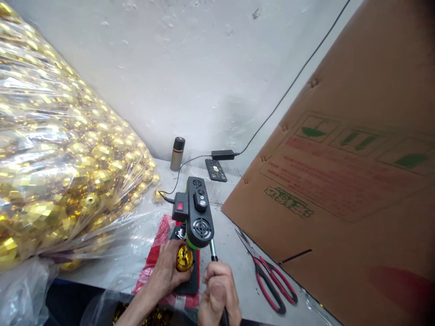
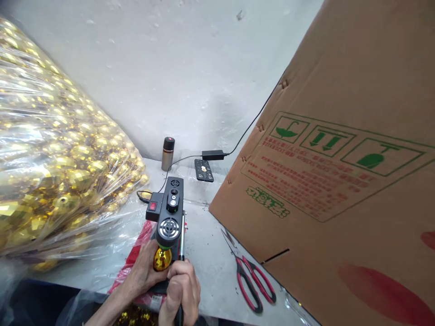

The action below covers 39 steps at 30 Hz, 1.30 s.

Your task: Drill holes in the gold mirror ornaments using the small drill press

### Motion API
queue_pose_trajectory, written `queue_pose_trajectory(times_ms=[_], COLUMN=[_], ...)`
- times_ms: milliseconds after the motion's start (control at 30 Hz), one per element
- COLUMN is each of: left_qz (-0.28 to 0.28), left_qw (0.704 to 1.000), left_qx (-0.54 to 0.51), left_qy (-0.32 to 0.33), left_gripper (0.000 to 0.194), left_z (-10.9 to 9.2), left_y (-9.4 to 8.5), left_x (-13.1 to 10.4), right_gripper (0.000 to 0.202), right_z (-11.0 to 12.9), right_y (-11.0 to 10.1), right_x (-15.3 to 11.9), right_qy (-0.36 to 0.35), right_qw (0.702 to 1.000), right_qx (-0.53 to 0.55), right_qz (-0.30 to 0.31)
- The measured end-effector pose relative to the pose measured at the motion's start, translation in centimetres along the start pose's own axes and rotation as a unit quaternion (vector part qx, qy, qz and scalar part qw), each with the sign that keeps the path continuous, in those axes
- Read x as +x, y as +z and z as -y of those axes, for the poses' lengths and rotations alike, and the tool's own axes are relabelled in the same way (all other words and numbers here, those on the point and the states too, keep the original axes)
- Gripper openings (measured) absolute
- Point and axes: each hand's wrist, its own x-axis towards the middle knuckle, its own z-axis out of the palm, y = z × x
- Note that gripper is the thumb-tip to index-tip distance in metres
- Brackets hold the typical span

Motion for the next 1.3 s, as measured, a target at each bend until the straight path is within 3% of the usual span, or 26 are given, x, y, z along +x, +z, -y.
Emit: queue_pose_trajectory(times_ms=[367,767,1133,1300], left_qz=[0.015,0.035,0.014,0.009], left_qw=[1.0,0.999,1.0,1.0], left_qx=[0.019,0.022,0.019,0.006], left_qy=[-0.004,-0.021,-0.01,-0.014], left_gripper=[0.033,0.034,0.032,0.033], left_z=[-0.7,-0.9,-0.8,-0.6], left_y=[-0.3,-0.5,-0.3,-0.2], left_x=[0.1,0.3,0.3,0.3], right_gripper=[0.038,0.037,0.039,0.039], right_z=[-0.6,-1.1,-1.3,-1.8], right_y=[0.2,-0.3,-0.2,-0.3], right_x=[-0.2,-0.6,-0.8,-2.3], right_qy=[-0.018,-0.017,-0.018,-0.019], right_qw=[1.0,1.0,1.0,0.999], right_qx=[-0.005,-0.01,-0.007,-0.023], right_qz=[-0.018,0.01,0.0,0.022])
